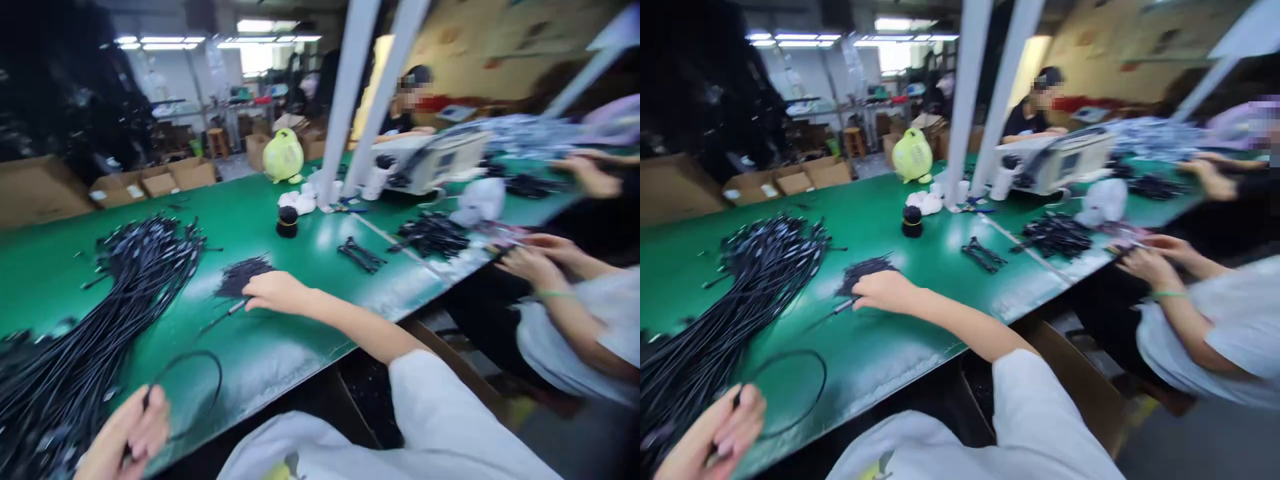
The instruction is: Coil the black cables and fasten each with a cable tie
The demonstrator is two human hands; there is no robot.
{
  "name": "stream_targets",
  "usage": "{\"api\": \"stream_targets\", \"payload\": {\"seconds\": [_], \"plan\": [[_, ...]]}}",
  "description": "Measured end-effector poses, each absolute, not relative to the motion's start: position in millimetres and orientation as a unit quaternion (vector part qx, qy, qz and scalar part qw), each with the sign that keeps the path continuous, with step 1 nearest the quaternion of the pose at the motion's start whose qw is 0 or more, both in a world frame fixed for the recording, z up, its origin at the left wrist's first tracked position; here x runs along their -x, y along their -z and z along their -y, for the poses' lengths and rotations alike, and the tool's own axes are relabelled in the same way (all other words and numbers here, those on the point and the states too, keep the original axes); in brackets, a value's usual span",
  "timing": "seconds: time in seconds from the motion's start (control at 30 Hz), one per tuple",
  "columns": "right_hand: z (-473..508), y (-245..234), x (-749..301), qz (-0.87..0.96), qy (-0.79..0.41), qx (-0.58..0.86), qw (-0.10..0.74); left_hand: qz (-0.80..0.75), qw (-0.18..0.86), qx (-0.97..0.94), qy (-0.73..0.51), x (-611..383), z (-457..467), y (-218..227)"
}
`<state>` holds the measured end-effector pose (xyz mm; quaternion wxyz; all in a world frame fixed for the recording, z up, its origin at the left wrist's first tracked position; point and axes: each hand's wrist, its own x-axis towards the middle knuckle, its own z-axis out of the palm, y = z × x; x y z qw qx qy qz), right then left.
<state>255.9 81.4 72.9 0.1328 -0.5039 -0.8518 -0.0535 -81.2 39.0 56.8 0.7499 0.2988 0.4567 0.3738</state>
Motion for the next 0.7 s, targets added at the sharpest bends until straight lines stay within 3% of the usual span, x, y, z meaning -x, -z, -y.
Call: {"api": "stream_targets", "payload": {"seconds": [0.13,0.23,0.37,0.43,0.53,0.63,0.7], "plan": [[-56.8,-34.9,-244.4,0.872,0.004,0.459,0.172,-0.322,0.744,-0.193,-0.552,83.2,-44.3,-91.1],[-37.6,-22.4,-215.2,0.914,-0.037,0.394,0.092,-0.32,0.735,-0.268,-0.535,72.8,-54.9,-81.0],[-19.6,-50.8,-174.9,0.949,-0.183,0.256,0.023,-0.385,0.61,-0.522,-0.456,57.5,-46.7,-57.9],[-27.5,-70.9,-164.1,0.934,-0.242,0.252,0.072,-0.39,0.558,-0.635,-0.366,56.1,-34.5,-54.7],[-52.0,-84.9,-158.9,0.875,-0.298,0.309,0.225,-0.375,0.548,-0.688,-0.292,64.1,-23.0,-54.7],[-66.5,-78.9,-151.3,0.816,-0.316,0.344,0.341,-0.36,0.608,-0.618,-0.345,70.8,-24.4,-50.6],[-65.9,-72.1,-142.3,0.82,-0.309,0.332,0.349,-0.358,0.637,-0.552,-0.402,70.7,-29.4,-45.6]]}}
